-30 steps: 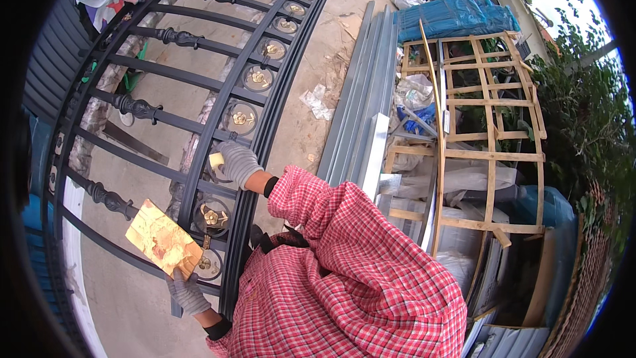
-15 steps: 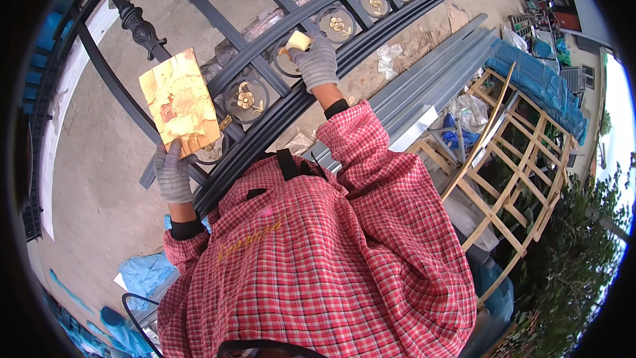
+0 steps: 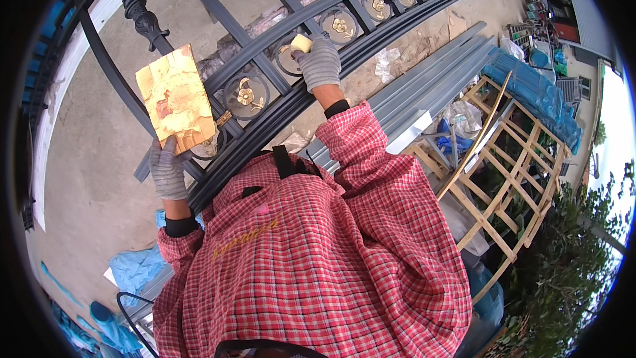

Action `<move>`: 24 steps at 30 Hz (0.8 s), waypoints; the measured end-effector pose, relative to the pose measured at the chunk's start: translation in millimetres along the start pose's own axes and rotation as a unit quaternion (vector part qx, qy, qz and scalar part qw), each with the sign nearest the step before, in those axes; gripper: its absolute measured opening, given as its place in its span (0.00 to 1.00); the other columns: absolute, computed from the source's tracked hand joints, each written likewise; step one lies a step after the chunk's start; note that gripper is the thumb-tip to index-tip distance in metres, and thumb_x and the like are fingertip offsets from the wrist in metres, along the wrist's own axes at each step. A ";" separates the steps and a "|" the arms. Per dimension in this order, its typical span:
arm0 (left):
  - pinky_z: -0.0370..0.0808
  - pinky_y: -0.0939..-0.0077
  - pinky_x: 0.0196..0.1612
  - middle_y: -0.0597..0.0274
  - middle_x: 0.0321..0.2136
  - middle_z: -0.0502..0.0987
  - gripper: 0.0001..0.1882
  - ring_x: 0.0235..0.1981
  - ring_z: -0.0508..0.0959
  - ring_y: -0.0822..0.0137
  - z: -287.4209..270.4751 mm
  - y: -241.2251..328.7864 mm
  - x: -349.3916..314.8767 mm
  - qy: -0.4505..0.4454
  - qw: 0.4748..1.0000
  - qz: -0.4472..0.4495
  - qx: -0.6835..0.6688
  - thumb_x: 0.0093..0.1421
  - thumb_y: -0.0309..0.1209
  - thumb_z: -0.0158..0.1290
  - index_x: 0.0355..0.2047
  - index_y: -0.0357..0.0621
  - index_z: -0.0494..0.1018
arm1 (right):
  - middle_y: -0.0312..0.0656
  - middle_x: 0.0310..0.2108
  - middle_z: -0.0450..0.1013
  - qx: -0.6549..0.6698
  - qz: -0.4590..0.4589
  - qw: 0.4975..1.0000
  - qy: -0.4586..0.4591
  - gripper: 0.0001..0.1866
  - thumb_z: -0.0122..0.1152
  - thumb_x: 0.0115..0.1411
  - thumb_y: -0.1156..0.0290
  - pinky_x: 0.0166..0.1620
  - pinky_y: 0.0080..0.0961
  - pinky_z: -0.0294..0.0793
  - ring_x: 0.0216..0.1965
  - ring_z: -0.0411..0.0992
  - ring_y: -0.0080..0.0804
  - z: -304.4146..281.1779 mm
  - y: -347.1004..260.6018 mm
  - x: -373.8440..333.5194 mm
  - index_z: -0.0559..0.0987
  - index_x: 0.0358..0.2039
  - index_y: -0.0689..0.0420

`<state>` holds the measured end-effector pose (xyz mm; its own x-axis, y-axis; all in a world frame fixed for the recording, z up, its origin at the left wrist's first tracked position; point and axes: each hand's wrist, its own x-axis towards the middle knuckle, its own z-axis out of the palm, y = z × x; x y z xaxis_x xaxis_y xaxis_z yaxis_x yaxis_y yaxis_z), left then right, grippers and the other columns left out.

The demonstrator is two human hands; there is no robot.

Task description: The person picks up a yellow polishing pad and rubs it along the ornate bars of a black metal gate. They continue polishing the same gate section repeatedly while another person works nearby.

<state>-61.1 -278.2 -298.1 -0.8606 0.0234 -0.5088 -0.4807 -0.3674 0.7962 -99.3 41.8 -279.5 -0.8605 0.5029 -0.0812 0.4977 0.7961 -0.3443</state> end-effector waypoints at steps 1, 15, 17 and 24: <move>0.72 0.85 0.19 0.59 0.31 0.72 0.20 0.24 0.74 0.72 -2.2 -1.8 1.1 0.002 1.000 -0.002 0.002 0.50 0.33 0.52 0.42 0.36 0.63 | 0.50 0.29 0.71 0.017 0.009 1.000 0.015 0.21 0.63 0.38 0.65 0.36 0.32 0.68 0.31 0.70 0.45 -1.7 -1.6 0.2 0.72 0.33 0.60; 0.71 0.86 0.19 0.61 0.31 0.72 0.18 0.24 0.73 0.73 -2.3 -1.8 0.1 0.005 1.000 -0.010 0.004 0.51 0.32 0.51 0.41 0.37 0.64 | 0.46 0.26 0.71 0.193 -0.002 0.970 0.150 0.22 0.67 0.35 0.72 0.32 0.22 0.70 0.28 0.71 0.32 -40.1 26.8 13.3 0.70 0.32 0.64; 0.70 0.85 0.19 0.61 0.31 0.72 0.18 0.24 0.73 0.73 -1.9 -1.5 0.2 -0.002 1.000 -0.012 0.007 0.51 0.32 0.51 0.41 0.37 0.64 | 0.46 0.28 0.72 0.149 0.006 0.977 0.152 0.23 0.65 0.37 0.71 0.34 0.22 0.69 0.28 0.71 0.31 -54.1 43.1 16.0 0.70 0.35 0.64; 0.72 0.87 0.20 0.62 0.32 0.72 0.20 0.25 0.73 0.75 -1.3 -0.9 0.0 -0.014 1.000 -0.005 0.016 0.51 0.33 0.51 0.43 0.37 0.64 | 0.47 0.27 0.72 0.028 -0.003 0.999 0.041 0.25 0.67 0.34 0.65 0.33 0.26 0.69 0.28 0.71 0.38 -54.9 32.0 25.1 0.71 0.34 0.63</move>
<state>-60.5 -279.1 -299.3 -0.8600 0.0535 -0.5075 -0.4939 -0.3376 0.8013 -99.1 98.4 -241.2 -0.8509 0.5253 -0.0031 0.4831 0.7802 -0.3974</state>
